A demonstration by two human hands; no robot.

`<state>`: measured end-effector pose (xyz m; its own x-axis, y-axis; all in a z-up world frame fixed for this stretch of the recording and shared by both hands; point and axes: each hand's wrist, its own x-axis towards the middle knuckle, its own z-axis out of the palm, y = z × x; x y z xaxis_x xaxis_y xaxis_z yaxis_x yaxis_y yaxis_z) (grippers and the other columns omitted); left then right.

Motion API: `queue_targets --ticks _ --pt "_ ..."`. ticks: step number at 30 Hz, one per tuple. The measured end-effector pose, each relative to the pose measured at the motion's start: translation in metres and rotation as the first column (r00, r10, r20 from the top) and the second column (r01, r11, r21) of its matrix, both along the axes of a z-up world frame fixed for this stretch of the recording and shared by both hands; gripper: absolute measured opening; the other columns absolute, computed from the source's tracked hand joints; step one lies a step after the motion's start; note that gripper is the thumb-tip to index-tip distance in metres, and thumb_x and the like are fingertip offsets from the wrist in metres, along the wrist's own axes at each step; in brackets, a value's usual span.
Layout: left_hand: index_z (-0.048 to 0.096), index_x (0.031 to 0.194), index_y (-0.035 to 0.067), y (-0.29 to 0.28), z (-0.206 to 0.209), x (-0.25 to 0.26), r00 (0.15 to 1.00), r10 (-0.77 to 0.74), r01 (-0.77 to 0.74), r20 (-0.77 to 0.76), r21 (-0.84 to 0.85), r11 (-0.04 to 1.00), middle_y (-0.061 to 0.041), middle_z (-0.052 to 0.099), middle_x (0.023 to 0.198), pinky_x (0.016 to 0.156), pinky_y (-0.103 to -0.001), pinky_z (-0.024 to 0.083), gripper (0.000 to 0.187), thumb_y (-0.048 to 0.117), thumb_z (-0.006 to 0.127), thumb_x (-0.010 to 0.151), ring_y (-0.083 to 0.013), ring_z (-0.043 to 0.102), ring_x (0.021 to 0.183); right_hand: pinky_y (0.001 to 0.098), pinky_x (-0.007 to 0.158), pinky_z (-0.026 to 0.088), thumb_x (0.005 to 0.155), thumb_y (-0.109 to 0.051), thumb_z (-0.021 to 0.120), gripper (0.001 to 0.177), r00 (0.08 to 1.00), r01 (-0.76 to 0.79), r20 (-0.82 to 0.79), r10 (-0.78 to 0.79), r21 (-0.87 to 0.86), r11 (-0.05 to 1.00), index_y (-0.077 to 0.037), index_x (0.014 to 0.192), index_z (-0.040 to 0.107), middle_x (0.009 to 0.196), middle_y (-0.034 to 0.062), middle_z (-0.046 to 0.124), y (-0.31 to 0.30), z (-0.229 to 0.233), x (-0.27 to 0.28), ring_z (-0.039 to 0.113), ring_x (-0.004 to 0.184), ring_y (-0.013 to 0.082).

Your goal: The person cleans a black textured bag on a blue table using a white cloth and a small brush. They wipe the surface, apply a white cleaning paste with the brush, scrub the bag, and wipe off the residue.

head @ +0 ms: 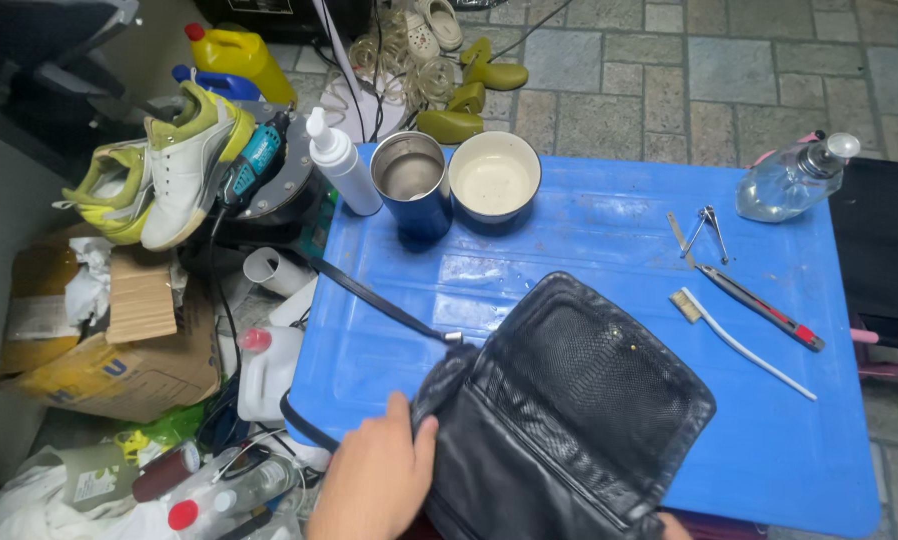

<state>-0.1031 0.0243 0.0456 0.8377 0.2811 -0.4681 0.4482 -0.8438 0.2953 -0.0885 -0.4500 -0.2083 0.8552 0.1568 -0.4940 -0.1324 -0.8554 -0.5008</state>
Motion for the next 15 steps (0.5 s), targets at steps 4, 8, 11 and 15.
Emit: queue_targets --ticks 4,8,11,15 --pt "0.062 0.102 -0.001 -0.003 0.013 -0.011 0.871 -0.396 0.374 -0.292 -0.132 0.918 -0.026 0.069 0.088 0.082 -0.053 0.057 0.046 0.045 0.061 0.096 -0.0444 0.071 0.088 0.0480 0.102 0.044 0.083 -0.020 0.078 0.055 0.996 -0.021 0.087 0.016 0.052 0.998 -0.002 0.134 0.066 0.126 0.0200 0.067 0.007 -0.011 0.006 0.063 0.120 0.0381" --pt "0.069 0.099 0.006 0.001 0.023 0.013 0.956 -0.291 0.294 0.045 -0.099 0.951 -0.018 0.073 0.090 0.081 -0.052 0.054 0.043 0.047 0.063 0.091 -0.0414 0.071 0.090 0.0501 0.105 0.042 0.084 -0.018 0.078 0.059 0.961 -0.179 0.248 0.125 0.210 0.961 0.001 0.138 0.064 0.130 0.0235 0.065 -0.017 0.032 0.021 0.061 0.123 0.0403" --pt "0.066 0.117 0.001 -0.007 0.012 0.078 0.745 -0.267 0.440 0.611 -0.148 0.886 -0.019 0.072 0.114 0.094 -0.048 0.051 0.046 0.040 0.064 0.092 -0.0401 0.065 0.110 0.0517 0.108 0.040 0.085 -0.016 0.079 0.061 0.919 -0.386 0.249 0.307 0.399 0.832 0.003 0.141 0.063 0.132 0.0260 0.063 -0.028 0.095 0.043 0.059 0.126 0.0420" --pt "0.053 0.144 0.002 -0.026 -0.017 0.149 0.550 -0.401 0.763 0.733 -0.247 0.597 -0.023 0.062 0.138 0.109 -0.048 0.043 0.061 0.044 0.061 0.101 -0.0391 0.057 0.127 0.0372 0.102 0.055 0.081 -0.034 0.080 0.072 0.781 -0.513 -0.213 0.587 0.320 0.797 -0.021 0.148 0.059 0.124 0.0021 0.078 0.008 0.194 0.096 0.074 0.117 0.0215"
